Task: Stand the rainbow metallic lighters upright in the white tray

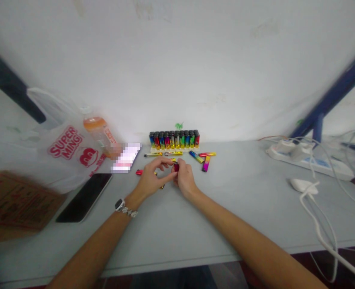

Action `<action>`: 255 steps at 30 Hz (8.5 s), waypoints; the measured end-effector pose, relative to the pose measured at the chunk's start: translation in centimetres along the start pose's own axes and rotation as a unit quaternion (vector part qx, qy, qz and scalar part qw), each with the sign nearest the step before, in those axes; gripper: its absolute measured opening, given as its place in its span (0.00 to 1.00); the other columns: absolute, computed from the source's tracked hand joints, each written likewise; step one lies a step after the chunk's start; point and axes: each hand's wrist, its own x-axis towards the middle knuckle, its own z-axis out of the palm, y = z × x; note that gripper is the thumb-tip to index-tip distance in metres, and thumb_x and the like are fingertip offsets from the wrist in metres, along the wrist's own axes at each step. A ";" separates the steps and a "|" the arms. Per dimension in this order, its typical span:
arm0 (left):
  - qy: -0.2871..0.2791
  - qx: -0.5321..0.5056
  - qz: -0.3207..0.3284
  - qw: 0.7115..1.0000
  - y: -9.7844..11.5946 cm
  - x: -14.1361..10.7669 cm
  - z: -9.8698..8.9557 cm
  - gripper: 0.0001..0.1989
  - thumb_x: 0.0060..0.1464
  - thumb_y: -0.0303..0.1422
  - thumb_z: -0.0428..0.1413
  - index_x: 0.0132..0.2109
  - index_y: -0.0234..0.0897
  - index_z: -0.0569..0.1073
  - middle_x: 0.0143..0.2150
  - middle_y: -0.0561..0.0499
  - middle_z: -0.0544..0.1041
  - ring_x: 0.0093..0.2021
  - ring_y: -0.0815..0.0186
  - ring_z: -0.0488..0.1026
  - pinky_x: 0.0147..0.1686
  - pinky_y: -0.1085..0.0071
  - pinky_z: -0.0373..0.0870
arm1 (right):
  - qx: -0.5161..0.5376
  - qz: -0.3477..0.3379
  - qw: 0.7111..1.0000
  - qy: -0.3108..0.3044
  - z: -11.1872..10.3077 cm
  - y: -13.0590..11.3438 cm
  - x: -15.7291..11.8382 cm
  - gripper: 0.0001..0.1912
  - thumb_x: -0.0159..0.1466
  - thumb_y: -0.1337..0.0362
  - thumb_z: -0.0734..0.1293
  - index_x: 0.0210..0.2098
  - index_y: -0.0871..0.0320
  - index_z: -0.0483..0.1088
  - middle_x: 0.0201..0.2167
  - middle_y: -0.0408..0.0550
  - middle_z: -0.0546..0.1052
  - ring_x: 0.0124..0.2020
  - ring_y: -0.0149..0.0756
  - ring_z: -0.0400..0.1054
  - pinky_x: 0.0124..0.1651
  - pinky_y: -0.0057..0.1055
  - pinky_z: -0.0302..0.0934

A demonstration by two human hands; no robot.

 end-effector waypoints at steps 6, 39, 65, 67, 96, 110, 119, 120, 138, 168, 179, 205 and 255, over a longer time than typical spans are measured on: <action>-0.001 -0.004 -0.010 1.000 0.1 0.0 0.1 0.10 0.51 0.33 0.65 0.39 0.37 0.74 0.39 0.50 0.78 0.36 0.67 0.71 0.36 0.69 0.68 | -0.025 -0.008 1.000 0.015 -0.1 -0.1 -0.2 0.21 0.63 0.50 0.55 0.18 0.54 0.59 0.11 0.37 0.54 0.12 0.28 0.46 0.14 0.27 0.39; 0.013 0.012 -0.018 1.000 -0.3 0.0 -0.3 0.15 0.51 0.31 0.63 0.47 0.36 0.73 0.38 0.50 0.78 0.34 0.69 0.72 0.33 0.72 0.66 | -0.123 -0.176 0.977 -0.011 -1.0 1.0 0.3 0.18 0.62 0.52 0.64 0.23 0.55 0.60 0.18 0.36 0.55 0.21 0.28 0.49 0.24 0.28 0.44; -0.076 0.291 -0.026 0.953 -1.5 -0.6 -1.6 0.13 0.58 0.39 0.57 0.47 0.37 0.74 0.49 0.43 0.75 0.53 0.52 0.69 0.53 0.54 0.65 | -0.298 -0.339 0.892 -0.028 -1.9 -2.4 2.6 0.13 0.62 0.53 0.69 0.40 0.56 0.75 0.42 0.50 0.75 0.40 0.38 0.68 0.42 0.34 0.63; -0.096 0.332 -0.033 0.938 -1.6 -1.0 -1.9 0.15 0.59 0.40 0.56 0.50 0.37 0.73 0.51 0.41 0.74 0.55 0.50 0.68 0.55 0.53 0.64 | -0.336 -0.333 0.879 -0.064 -1.4 -3.3 3.7 0.13 0.63 0.55 0.68 0.43 0.56 0.75 0.38 0.49 0.77 0.34 0.36 0.68 0.38 0.33 0.62; -0.037 0.344 -0.164 0.924 -2.2 -2.7 -1.2 0.35 0.60 0.52 0.51 0.66 0.32 0.63 0.68 0.32 0.64 0.69 0.43 0.57 0.67 0.39 0.46 | -0.639 -0.404 0.645 -0.111 7.0 -6.0 11.5 0.14 0.66 0.62 0.64 0.40 0.60 0.80 0.45 0.57 0.67 0.39 0.40 0.64 0.45 0.37 0.57; -0.040 0.304 -0.149 0.940 -2.0 -2.9 -1.4 0.30 0.59 0.42 0.54 0.65 0.34 0.62 0.65 0.35 0.68 0.67 0.49 0.61 0.68 0.44 0.47 | -0.675 -0.342 0.642 -0.125 5.0 -5.4 7.3 0.24 0.61 0.71 0.61 0.57 0.59 0.69 0.50 0.57 0.67 0.40 0.40 0.69 0.46 0.35 0.60; -0.019 0.124 -0.175 0.977 -3.2 -2.3 -0.8 0.29 0.55 0.30 0.51 0.65 0.31 0.62 0.64 0.34 0.69 0.61 0.53 0.69 0.62 0.52 0.64 | -0.745 -0.266 0.590 -0.163 0.3 -4.2 4.9 0.14 0.59 0.64 0.65 0.43 0.60 0.75 0.44 0.58 0.76 0.46 0.50 0.71 0.45 0.37 0.61; -0.018 0.103 -0.175 0.979 -3.3 -2.3 -0.7 0.29 0.56 0.30 0.51 0.65 0.32 0.61 0.64 0.34 0.69 0.59 0.54 0.71 0.61 0.52 0.66 | -0.746 -0.262 0.590 -0.164 0.1 -4.1 4.9 0.13 0.58 0.64 0.65 0.41 0.60 0.75 0.43 0.58 0.77 0.45 0.50 0.71 0.44 0.36 0.61; -0.022 0.085 -0.195 0.977 -2.8 -2.0 -0.7 0.23 0.65 0.40 0.48 0.62 0.32 0.65 0.61 0.36 0.71 0.59 0.54 0.70 0.64 0.52 0.62 | 0.038 0.082 0.993 -0.081 -0.9 -1.4 2.4 0.30 0.62 0.36 0.57 0.19 0.55 0.57 0.10 0.32 0.47 0.12 0.23 0.36 0.15 0.23 0.31; -0.026 0.124 -0.168 0.978 -3.1 -1.8 -0.6 0.21 0.65 0.41 0.48 0.57 0.31 0.70 0.57 0.38 0.75 0.56 0.55 0.72 0.61 0.54 0.65 | -0.036 -0.114 0.992 -0.050 -1.2 0.1 1.7 0.24 0.57 0.41 0.70 0.31 0.52 0.58 0.16 0.32 0.64 0.12 0.24 0.50 0.13 0.23 0.42; -0.028 0.135 -0.156 0.978 -2.8 -1.8 -0.7 0.17 0.65 0.40 0.49 0.52 0.34 0.73 0.52 0.41 0.77 0.54 0.55 0.73 0.59 0.55 0.67 | -0.238 -0.186 0.953 0.020 -1.4 0.4 0.8 0.29 0.66 0.43 0.60 0.17 0.53 0.52 0.13 0.38 0.53 0.18 0.28 0.47 0.23 0.31 0.41; -0.148 0.119 -0.084 0.978 -2.4 -2.6 -2.7 0.39 0.41 0.48 0.69 0.59 0.38 0.71 0.62 0.38 0.69 0.65 0.48 0.64 0.65 0.51 0.61 | -0.165 -0.195 0.964 -0.069 -1.4 0.8 1.2 0.15 0.68 0.48 0.60 0.35 0.52 0.58 0.19 0.33 0.64 0.18 0.28 0.54 0.23 0.26 0.49; -0.126 0.175 -0.008 0.976 -3.0 -2.4 -2.7 0.06 0.55 0.35 0.63 0.38 0.39 0.78 0.50 0.46 0.72 0.55 0.55 0.69 0.58 0.54 0.66 | -0.618 -0.303 0.697 -0.203 -2.4 -2.0 -0.5 0.10 0.57 0.63 0.67 0.38 0.59 0.72 0.39 0.51 0.71 0.44 0.44 0.67 0.49 0.37 0.58</action>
